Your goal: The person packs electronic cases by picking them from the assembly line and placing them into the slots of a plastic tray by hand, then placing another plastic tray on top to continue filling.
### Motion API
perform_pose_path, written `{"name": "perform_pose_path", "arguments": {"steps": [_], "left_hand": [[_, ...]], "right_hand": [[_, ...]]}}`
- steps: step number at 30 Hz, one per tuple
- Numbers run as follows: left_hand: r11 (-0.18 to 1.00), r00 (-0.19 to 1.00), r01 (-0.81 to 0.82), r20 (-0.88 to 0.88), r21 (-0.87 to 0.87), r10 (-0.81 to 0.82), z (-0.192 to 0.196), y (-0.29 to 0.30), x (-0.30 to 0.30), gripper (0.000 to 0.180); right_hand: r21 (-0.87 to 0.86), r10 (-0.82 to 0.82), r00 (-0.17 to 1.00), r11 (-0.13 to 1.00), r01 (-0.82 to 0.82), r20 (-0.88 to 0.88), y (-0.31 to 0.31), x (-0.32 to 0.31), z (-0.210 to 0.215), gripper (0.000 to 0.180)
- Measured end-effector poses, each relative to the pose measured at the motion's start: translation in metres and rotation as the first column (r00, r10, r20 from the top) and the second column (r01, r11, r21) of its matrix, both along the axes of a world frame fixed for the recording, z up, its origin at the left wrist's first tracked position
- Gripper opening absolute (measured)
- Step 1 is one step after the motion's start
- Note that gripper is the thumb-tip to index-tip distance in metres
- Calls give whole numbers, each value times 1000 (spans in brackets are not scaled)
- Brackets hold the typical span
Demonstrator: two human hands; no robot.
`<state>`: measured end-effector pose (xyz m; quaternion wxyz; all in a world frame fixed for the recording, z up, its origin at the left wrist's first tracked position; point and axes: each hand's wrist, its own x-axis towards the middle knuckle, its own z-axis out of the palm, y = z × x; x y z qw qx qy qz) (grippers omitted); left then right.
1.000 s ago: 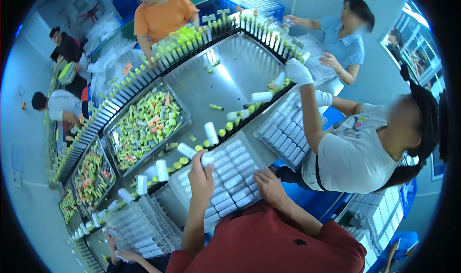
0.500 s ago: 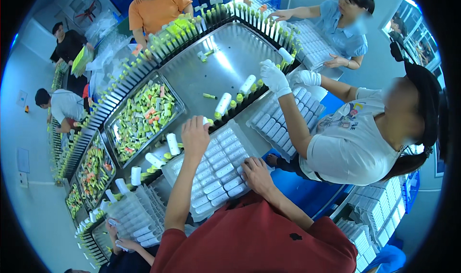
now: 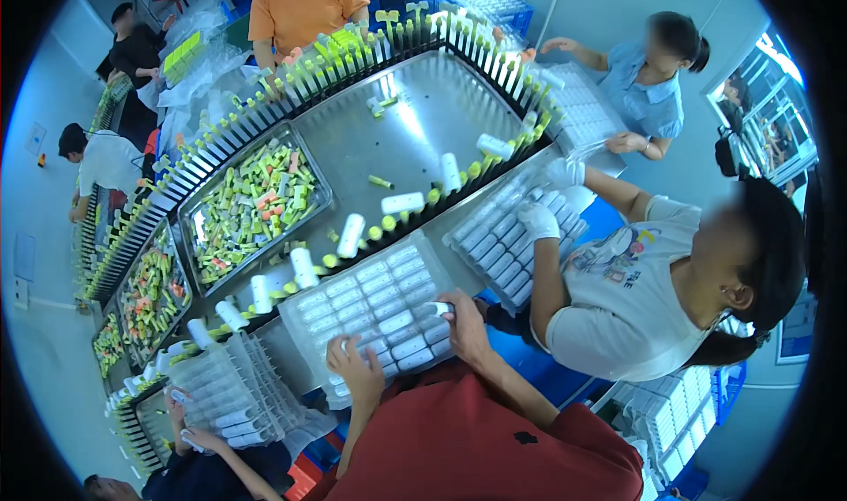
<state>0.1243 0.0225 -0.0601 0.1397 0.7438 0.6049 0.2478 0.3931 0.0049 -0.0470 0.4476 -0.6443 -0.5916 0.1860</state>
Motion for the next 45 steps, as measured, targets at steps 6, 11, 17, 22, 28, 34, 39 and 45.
{"name": "perform_pose_path", "arguments": {"steps": [6,11,17,22,28,34,39,45], "left_hand": [[992,986,122,-108,-40,-125,5,-9,-12,34],[974,991,114,-49,-195,-126,8,5,-14,34],[995,990,100,-100,-20,-102,16,7,-12,35],[987,965,-47,250,-154,85,13,14,-8,31],[954,872,-57,451,-293,191,26,2,-11,30],[954,885,-21,438,-299,157,27,-12,-4,38],[959,813,132,581,-251,40,48,5,31,33],[932,802,329,565,-151,-191,113,51,88,28]], "right_hand": [[-273,-249,838,954,125,-486,26,-9,4,34],[-22,-152,964,988,151,-219,52,13,10,31],[404,-433,853,864,300,291,140,81,96,37],[422,-402,789,884,202,464,232,126,100,39],[-191,-92,653,918,348,752,260,88,85,26],[-55,-230,616,911,409,754,257,37,34,32],[-68,-218,717,936,347,662,221,11,27,33],[-279,243,823,954,-107,514,80,-21,4,35]]}}
